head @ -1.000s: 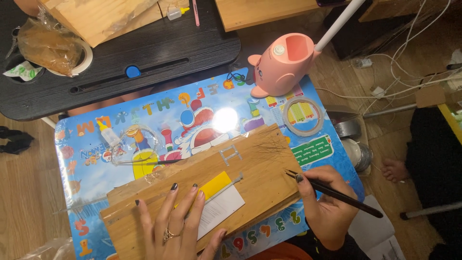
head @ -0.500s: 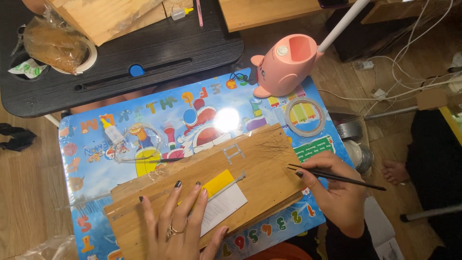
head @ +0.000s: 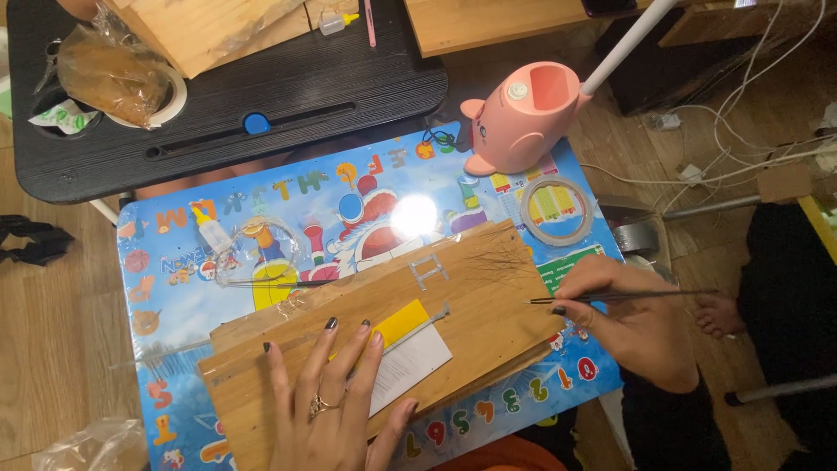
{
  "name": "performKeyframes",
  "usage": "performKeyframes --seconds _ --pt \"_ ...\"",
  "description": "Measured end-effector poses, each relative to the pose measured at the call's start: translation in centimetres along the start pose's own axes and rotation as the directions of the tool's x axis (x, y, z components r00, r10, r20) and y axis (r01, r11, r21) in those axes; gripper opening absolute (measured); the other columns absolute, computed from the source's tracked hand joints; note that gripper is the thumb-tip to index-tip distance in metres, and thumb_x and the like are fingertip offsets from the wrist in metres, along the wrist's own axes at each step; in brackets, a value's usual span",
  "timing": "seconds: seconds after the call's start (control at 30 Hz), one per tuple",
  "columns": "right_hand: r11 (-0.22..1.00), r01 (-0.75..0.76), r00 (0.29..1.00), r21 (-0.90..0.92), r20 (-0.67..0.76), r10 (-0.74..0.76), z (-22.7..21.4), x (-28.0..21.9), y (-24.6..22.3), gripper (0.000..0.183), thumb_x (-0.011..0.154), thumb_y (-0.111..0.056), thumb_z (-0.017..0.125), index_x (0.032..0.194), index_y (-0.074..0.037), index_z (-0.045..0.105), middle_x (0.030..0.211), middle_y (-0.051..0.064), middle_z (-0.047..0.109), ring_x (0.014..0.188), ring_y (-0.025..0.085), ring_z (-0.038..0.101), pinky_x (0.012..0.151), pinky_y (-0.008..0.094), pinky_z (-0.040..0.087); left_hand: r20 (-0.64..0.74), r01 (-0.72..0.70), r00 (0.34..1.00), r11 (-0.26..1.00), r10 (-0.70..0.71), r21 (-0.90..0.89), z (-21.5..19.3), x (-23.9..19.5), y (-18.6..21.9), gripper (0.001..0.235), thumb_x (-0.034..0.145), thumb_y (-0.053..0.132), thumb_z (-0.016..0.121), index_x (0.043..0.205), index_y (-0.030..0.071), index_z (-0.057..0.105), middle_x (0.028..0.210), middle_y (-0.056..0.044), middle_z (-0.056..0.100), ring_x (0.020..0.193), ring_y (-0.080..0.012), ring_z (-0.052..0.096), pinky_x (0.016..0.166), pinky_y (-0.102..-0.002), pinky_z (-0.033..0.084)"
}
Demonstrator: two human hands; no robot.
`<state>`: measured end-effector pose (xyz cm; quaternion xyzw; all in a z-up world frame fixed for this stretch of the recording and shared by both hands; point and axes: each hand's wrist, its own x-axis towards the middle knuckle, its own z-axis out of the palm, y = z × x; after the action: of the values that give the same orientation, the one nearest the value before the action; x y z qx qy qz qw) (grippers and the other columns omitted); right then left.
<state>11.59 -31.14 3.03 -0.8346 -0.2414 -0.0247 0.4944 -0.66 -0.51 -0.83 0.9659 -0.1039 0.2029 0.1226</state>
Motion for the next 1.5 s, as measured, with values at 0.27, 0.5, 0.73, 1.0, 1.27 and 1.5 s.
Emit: performKeyframes --seconds 0.27,0.5,0.73,1.0,1.27,1.5 --pt "0.907 0.322 0.631 0.272 0.652 -0.42 0.1 13.0 -1.7 0.004 0.092 -0.019 0.072 0.094 -0.015 0.07 0.089 -0.001 0.074 0.078 0.015 0.076 0.069 0.026 0.058 -0.032 -0.036 0.999 0.999 0.036 0.015 -0.4 0.2 -0.1 0.063 0.095 0.053 0.061 0.141 0.011 0.054 0.142 -0.007 0.061 0.137 -0.0338 0.052 0.118 -0.073 0.027" --pt "0.778 0.372 0.233 0.506 0.761 -0.606 4.2 19.3 -3.6 0.006 0.093 -0.009 0.073 0.098 -0.007 0.073 0.094 0.004 0.073 0.086 0.019 0.068 0.076 0.03 0.058 -0.048 -0.056 0.997 0.998 0.057 0.024 -0.4 0.0 -0.5 0.064 0.096 0.056 0.06 0.141 0.01 0.055 0.143 -0.008 0.059 0.136 -0.0348 0.052 0.115 -0.073 0.03" --pt "0.803 0.416 0.202 0.427 0.817 -0.54 4.7 19.2 -3.7 0.006 0.094 -0.012 0.074 0.099 -0.011 0.073 0.095 0.001 0.072 0.088 0.018 0.066 0.077 0.031 0.057 -0.047 -0.057 0.997 0.998 0.056 -0.026 -0.5 0.0 -0.6 0.06 0.097 0.053 0.061 0.139 0.01 0.057 0.142 -0.009 0.06 0.136 -0.0352 0.051 0.114 -0.075 0.028" --pt "0.944 0.329 0.764 0.019 0.582 -0.278 2.4 10.8 -5.4 0.01 0.087 -0.02 0.078 0.089 -0.013 0.072 0.077 -0.003 0.066 0.063 0.011 0.056 0.057 0.025 0.045 -0.046 -0.072 0.996 0.997 0.072 0.005 -0.5 -0.2 -0.6 0.061 0.098 0.054 0.059 0.14 0.01 0.056 0.142 -0.01 0.06 0.136 -0.0363 0.051 0.114 -0.074 0.029" --pt "0.992 0.06 0.971 -0.113 -0.224 -0.085 9.3 -0.1 -4.4 0.011 0.088 -0.009 0.076 0.097 -0.005 0.07 0.091 0.007 0.075 0.08 0.016 0.073 0.072 0.025 0.057 -0.036 -0.07 0.997 0.997 0.071 0.025 -0.3 -0.1 -0.4 0.062 0.097 0.056 0.06 0.14 0.011 0.056 0.143 -0.008 0.059 0.136 -0.0348 0.051 0.116 -0.073 0.027" --pt "0.958 0.155 0.964 -0.243 -0.174 -0.2 10.3 0.4 -5.9 0.016 0.091 -0.013 0.073 0.1 -0.001 0.065 0.092 0.013 0.072 0.084 0.019 0.072 0.072 0.026 0.057 -0.048 -0.058 0.997 0.998 0.058 0.004 -0.4 -0.1 -0.4 0.061 0.098 0.054 0.056 0.141 0.011 0.054 0.144 -0.007 0.06 0.136 -0.0338 0.052 0.117 -0.073 0.028"
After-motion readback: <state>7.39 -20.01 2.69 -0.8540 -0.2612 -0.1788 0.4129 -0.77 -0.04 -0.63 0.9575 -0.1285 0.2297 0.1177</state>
